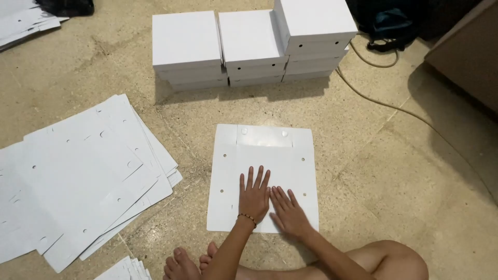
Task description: Folding flat cardboard sheets into finished boxes
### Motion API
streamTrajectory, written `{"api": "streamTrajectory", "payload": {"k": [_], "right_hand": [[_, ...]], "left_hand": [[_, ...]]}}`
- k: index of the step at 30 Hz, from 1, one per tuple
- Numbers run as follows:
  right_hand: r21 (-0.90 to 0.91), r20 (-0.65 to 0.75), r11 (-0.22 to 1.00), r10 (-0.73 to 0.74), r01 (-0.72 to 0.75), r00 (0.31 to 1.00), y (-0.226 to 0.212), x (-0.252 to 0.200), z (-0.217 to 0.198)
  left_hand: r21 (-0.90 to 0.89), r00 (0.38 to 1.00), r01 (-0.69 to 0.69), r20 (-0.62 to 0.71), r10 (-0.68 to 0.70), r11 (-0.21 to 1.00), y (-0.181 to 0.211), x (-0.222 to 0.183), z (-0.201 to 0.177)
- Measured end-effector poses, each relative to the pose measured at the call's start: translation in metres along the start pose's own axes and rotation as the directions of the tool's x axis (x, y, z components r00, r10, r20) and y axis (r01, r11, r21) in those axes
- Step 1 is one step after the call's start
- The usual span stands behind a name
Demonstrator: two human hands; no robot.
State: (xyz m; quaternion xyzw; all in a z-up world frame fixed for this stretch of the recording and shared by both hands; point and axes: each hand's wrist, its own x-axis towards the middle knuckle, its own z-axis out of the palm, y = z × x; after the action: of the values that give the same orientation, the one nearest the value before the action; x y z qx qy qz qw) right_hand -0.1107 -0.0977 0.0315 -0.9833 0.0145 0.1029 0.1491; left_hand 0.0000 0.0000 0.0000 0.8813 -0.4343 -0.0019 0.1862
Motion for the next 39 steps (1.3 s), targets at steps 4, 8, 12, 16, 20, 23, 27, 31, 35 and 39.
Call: {"api": "streamTrajectory", "payload": {"k": [4, 8, 12, 16, 20, 23, 27, 31, 35, 39], "right_hand": [[0.003, 0.047, 0.922, 0.387, -0.388, 0.921, 0.075, 0.015, -0.019], [-0.092, -0.116, 0.855, 0.5, -0.511, 0.858, 0.074, 0.047, -0.017], [-0.202, -0.028, 0.978, 0.038, -0.043, 0.999, 0.048, 0.071, 0.011], [-0.122, -0.062, 0.964, 0.23, -0.236, 0.971, 0.097, 0.074, -0.016], [-0.054, -0.086, 0.889, 0.45, -0.455, 0.889, 0.071, 0.054, -0.02], [-0.138, -0.144, 0.952, 0.252, -0.272, 0.957, 0.032, 0.015, 0.004], [-0.182, -0.283, 0.977, 0.056, -0.111, 0.957, 0.026, -0.003, 0.026], [-0.209, -0.284, 0.971, 0.054, -0.117, 0.957, 0.028, -0.003, 0.026], [-0.254, -0.332, 0.959, 0.034, -0.124, 0.943, 0.03, -0.001, 0.027], [-0.179, -0.312, 0.979, 0.035, -0.095, 0.95, 0.03, 0.0, 0.024]], "left_hand": [[-0.014, 0.882, 0.1, 0.465, -0.082, 0.995, 0.014, -0.002, -0.064], [-0.025, 0.889, 0.111, 0.45, -0.088, 0.993, 0.014, 0.001, -0.067], [0.02, 0.889, 0.099, 0.447, -0.098, 0.995, 0.013, -0.003, -0.064], [0.012, 0.88, 0.122, 0.461, -0.114, 0.992, 0.014, -0.002, -0.065], [0.024, 0.88, 0.124, 0.459, -0.121, 0.992, 0.015, 0.002, -0.068], [0.012, 0.97, 0.083, 0.229, -0.084, 0.996, 0.005, -0.009, -0.027], [-0.083, 0.996, 0.055, -0.068, -0.061, 0.995, 0.001, -0.009, -0.009], [0.043, 0.979, 0.138, 0.144, -0.143, 0.989, -0.045, 0.012, 0.013], [0.349, 0.956, 0.294, -0.105, -0.275, 0.89, -0.106, 0.02, 0.002], [0.312, 0.897, 0.427, -0.029, -0.441, 0.849, -0.103, 0.011, -0.016]]}}
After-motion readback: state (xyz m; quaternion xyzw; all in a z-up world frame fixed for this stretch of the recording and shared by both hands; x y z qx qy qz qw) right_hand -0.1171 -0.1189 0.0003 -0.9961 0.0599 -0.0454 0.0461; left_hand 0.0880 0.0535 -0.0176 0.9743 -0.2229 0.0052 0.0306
